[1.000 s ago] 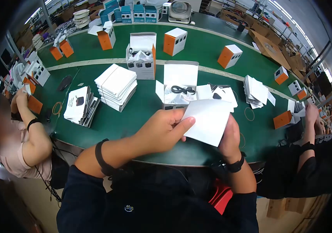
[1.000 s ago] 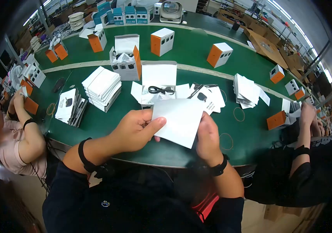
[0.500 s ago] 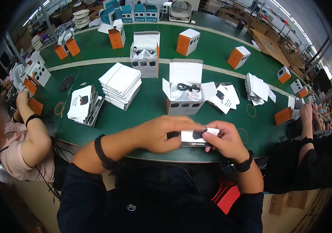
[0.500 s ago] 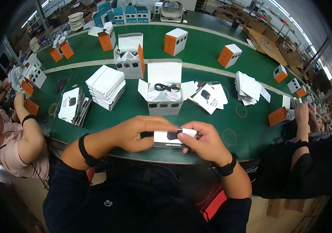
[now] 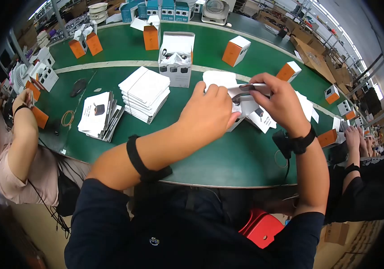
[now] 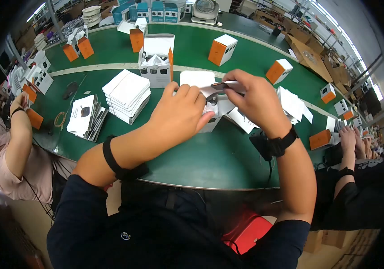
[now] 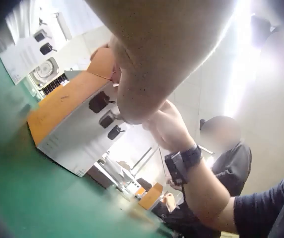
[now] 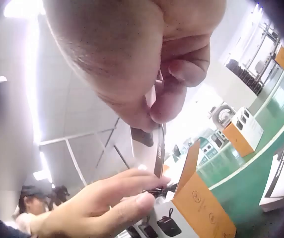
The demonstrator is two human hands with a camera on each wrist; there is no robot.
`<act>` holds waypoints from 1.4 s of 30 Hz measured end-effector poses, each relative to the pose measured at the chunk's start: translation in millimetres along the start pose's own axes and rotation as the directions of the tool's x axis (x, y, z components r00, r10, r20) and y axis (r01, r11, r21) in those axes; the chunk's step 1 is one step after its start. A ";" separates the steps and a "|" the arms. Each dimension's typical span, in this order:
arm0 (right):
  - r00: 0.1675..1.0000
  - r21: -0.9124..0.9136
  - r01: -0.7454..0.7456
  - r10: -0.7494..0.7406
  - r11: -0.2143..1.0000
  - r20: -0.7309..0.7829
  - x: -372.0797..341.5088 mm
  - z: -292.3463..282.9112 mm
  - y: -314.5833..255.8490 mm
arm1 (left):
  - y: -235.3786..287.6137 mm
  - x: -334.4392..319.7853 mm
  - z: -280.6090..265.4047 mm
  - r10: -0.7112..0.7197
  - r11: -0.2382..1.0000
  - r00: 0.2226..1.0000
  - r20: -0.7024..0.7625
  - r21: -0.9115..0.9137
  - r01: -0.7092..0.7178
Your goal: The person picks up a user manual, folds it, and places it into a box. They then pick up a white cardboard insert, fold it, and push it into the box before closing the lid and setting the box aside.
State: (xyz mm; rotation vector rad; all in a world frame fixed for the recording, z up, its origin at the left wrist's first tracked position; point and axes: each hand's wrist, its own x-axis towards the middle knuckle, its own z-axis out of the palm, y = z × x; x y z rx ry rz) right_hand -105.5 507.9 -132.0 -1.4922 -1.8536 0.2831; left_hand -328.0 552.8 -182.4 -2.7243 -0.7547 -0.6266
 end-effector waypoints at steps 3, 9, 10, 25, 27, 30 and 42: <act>0.996 -0.160 0.047 -0.033 0.986 0.085 12.6 -12.5 -12.2 | -2.9 -14.2 6.4 0.046 0.997 0.998 -0.038 -0.064 -0.048; 0.955 -0.343 0.190 -0.091 0.920 0.283 21.3 -8.2 -26.2 | -2.8 -26.1 9.9 -0.042 0.975 0.996 -0.082 -0.222 0.023; 0.953 -0.343 0.191 -0.090 0.920 0.289 19.6 -4.1 -30.5 | -3.0 -27.1 9.3 -0.045 0.970 0.996 -0.083 -0.240 0.023; 0.903 -0.642 0.326 -0.027 0.694 0.429 18.4 10.8 -56.9 | -12.0 -25.3 11.5 -0.057 0.936 0.996 -0.068 -0.352 0.030; 0.903 -0.597 0.321 -0.047 0.735 0.427 22.0 7.8 -53.4 | -10.3 -26.7 10.0 -0.044 0.934 0.998 -0.055 -0.358 0.021; 0.896 -0.610 0.329 -0.033 0.721 0.444 22.0 4.5 -56.7 | -5.2 -28.0 7.5 -0.071 0.937 0.995 -0.076 -0.346 0.041; 0.901 -0.586 0.280 0.002 0.760 0.433 26.9 41.5 -37.0 | -6.2 -30.1 4.7 -0.082 0.952 0.997 -0.014 -0.297 0.074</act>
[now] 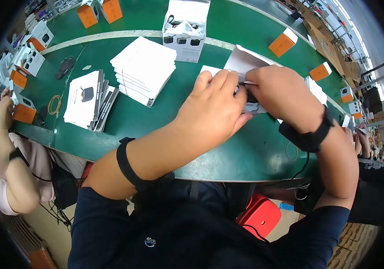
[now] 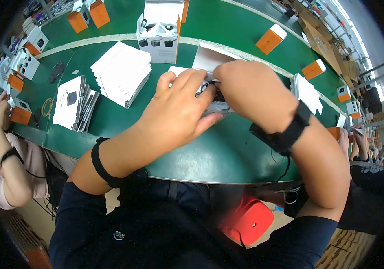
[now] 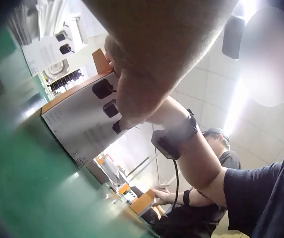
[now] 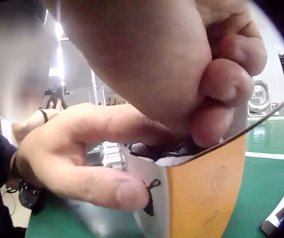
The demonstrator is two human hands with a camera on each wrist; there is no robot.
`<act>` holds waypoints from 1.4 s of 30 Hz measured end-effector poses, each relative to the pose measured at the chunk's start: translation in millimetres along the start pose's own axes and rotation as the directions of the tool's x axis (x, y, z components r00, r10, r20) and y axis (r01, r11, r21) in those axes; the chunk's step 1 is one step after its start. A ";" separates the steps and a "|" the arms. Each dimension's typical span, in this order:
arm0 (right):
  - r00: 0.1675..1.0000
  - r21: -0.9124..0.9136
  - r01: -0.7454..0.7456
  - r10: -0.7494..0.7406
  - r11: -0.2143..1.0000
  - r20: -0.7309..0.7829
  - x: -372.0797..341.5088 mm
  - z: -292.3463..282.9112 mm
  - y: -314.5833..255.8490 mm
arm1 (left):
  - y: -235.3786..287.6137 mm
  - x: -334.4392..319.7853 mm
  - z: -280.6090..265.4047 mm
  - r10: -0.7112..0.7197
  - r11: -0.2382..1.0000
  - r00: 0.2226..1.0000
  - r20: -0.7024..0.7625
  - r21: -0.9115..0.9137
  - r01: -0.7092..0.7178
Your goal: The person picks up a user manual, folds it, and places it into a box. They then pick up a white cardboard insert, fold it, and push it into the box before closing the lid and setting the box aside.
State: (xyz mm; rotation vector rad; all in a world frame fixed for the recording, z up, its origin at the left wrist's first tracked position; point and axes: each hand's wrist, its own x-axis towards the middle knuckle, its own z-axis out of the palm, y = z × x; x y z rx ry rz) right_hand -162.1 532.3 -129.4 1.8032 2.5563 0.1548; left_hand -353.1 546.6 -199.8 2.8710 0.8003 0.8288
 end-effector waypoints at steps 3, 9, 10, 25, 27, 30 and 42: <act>0.984 0.206 -0.167 0.149 0.964 0.099 0.9 -33.5 -9.0 | -3.1 -0.8 0.8 -0.021 1.000 1.000 -0.004 -0.013 0.021; 0.999 0.155 0.013 -0.019 0.988 0.040 7.3 0.6 4.0 | -1.8 -1.0 -1.9 -0.009 1.000 1.000 -0.027 -0.013 0.008; 0.998 0.195 -0.001 -0.012 0.981 0.064 7.3 -2.3 3.5 | -2.2 -2.1 -2.3 -0.009 1.000 1.000 -0.021 -0.023 0.008; 0.853 0.760 -0.067 0.432 0.647 -0.292 -58.6 19.1 37.3 | -23.4 -2.8 -15.8 0.020 0.968 0.960 -0.280 -0.236 -0.089; 0.821 0.912 -0.064 0.541 0.406 -0.183 -92.7 68.3 64.8 | -37.6 -14.6 -17.6 -0.186 0.883 0.905 -0.382 -0.469 -0.016; 0.780 0.977 -0.075 0.623 0.197 -0.066 -92.6 96.0 36.0 | -42.2 -21.6 -10.2 -0.520 0.515 0.843 -0.135 -0.838 0.183; 0.845 0.948 0.313 0.475 -0.065 -0.246 -29.6 117.2 -9.1 | -64.2 18.0 33.5 -0.130 0.344 0.981 0.141 -0.922 0.179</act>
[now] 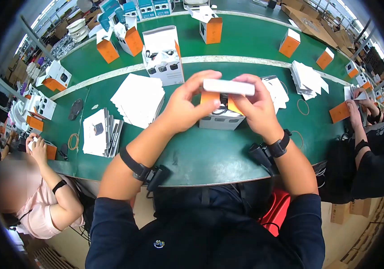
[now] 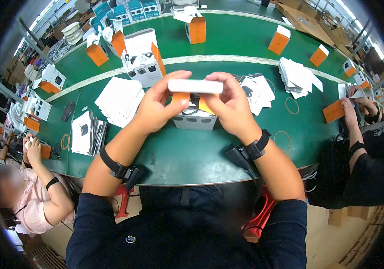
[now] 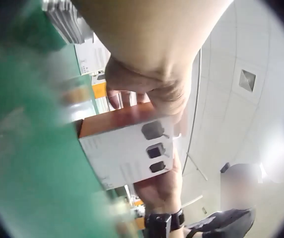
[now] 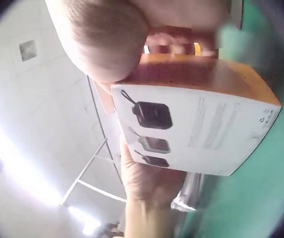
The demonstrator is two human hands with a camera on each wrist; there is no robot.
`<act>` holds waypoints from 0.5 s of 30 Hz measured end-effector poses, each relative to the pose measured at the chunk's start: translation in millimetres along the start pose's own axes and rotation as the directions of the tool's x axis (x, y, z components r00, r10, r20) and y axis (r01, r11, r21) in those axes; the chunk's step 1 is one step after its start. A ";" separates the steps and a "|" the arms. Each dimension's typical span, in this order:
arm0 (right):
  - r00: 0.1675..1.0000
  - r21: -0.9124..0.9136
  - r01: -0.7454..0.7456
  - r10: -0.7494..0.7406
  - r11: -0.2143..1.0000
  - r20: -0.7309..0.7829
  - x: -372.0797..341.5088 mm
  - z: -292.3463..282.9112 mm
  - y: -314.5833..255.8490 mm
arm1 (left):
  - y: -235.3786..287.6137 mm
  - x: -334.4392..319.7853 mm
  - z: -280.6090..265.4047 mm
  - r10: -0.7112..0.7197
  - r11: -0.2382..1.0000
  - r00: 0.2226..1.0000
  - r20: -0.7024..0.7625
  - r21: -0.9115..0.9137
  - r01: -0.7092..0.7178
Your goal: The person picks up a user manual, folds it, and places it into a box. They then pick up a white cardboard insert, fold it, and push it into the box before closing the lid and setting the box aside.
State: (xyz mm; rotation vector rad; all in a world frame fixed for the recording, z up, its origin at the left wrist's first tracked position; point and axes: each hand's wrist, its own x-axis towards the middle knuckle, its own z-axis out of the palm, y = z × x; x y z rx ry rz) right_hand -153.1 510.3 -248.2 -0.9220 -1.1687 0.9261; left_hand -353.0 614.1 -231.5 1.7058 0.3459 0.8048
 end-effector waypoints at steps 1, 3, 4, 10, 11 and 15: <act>0.985 -0.095 0.172 -0.172 0.981 0.008 -1.8 -5.1 5.7 | -0.7 -2.3 -1.3 0.271 0.950 0.961 0.063 0.147 -0.277; 0.919 -0.165 0.355 -0.311 0.920 0.244 1.1 -20.8 14.9 | -3.5 -11.9 -9.9 0.312 0.910 0.934 0.173 0.229 -0.346; 0.885 -0.177 0.393 -0.318 0.902 0.340 -1.8 -24.2 11.3 | -4.5 -15.3 -10.6 0.318 0.888 0.922 0.223 0.270 -0.372; 0.904 -0.185 0.366 -0.300 0.912 0.306 -12.8 -23.0 9.8 | 3.8 -14.7 -14.4 0.409 0.708 0.851 0.329 0.473 -0.524; 0.900 -0.195 0.362 -0.286 0.912 0.330 -12.0 -25.4 8.9 | 7.2 -14.2 -17.0 0.411 0.707 0.850 0.329 0.473 -0.525; 0.864 -0.245 0.414 -0.293 0.877 0.409 -10.0 -31.3 1.9 | 33.5 -15.8 -19.4 0.294 0.574 0.830 0.474 0.607 -0.549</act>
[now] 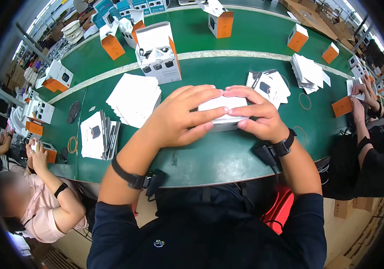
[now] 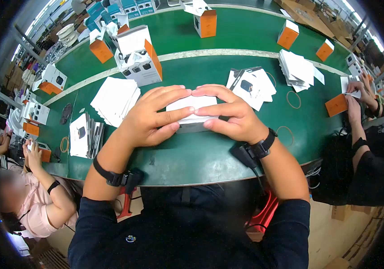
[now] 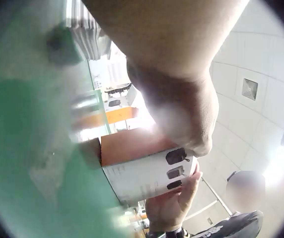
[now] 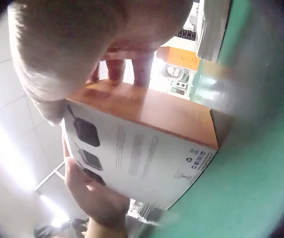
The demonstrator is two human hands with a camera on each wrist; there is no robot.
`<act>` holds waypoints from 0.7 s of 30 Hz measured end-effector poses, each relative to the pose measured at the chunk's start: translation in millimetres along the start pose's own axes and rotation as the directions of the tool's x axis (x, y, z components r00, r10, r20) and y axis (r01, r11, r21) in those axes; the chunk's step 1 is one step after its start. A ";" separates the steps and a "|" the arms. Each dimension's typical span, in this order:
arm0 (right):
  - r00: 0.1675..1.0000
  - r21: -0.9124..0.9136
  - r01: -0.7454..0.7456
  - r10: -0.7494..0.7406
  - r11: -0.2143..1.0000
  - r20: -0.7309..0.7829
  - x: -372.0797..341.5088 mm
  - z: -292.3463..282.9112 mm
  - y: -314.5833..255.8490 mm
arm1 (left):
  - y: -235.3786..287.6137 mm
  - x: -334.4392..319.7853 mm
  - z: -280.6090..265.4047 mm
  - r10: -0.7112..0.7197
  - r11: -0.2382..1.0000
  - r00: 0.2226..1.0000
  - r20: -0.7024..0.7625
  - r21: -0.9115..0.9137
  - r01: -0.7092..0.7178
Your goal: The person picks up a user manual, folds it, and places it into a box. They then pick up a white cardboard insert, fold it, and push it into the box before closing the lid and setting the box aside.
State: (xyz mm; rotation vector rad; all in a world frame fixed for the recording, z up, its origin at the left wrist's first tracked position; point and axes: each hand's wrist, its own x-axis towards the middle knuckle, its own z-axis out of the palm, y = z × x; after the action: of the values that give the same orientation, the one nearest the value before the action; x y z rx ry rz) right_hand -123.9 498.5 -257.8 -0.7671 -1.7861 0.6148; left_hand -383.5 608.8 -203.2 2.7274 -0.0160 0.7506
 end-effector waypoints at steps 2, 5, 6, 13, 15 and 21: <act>0.993 -0.286 0.069 -0.038 0.956 0.110 7.2 -2.5 -8.2 | 13.0 -1.7 -4.2 -0.034 0.997 0.997 0.073 0.069 0.029; 0.987 -0.384 0.090 -0.032 0.919 0.156 7.4 -5.3 -17.5 | 32.2 -3.4 -0.3 -0.204 0.949 0.977 0.061 0.257 0.182; 0.984 -0.352 0.093 -0.031 0.931 0.176 8.2 -8.7 -19.3 | 34.1 -4.1 1.6 -0.289 0.950 0.955 0.068 0.143 0.277; 0.872 -0.717 -0.478 0.170 0.507 -0.460 -18.7 -64.2 25.4 | -25.3 71.0 7.8 -0.303 0.888 0.900 -0.313 0.250 0.386; 0.879 -0.739 -0.476 0.248 0.477 -0.407 -33.6 -69.8 31.4 | -59.5 113.2 7.7 -0.470 0.774 0.821 -0.324 0.296 0.560; 0.838 -0.751 -0.489 0.479 0.444 -0.262 -35.0 -64.1 5.5 | -219.5 156.3 47.6 -0.738 0.488 0.610 -0.288 0.398 0.777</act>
State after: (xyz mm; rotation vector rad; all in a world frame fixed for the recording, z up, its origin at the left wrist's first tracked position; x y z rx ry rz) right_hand -53.5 479.0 -262.9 -1.9727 -1.7956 0.0950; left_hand -204.7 814.5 -228.1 2.6579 1.5157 0.6118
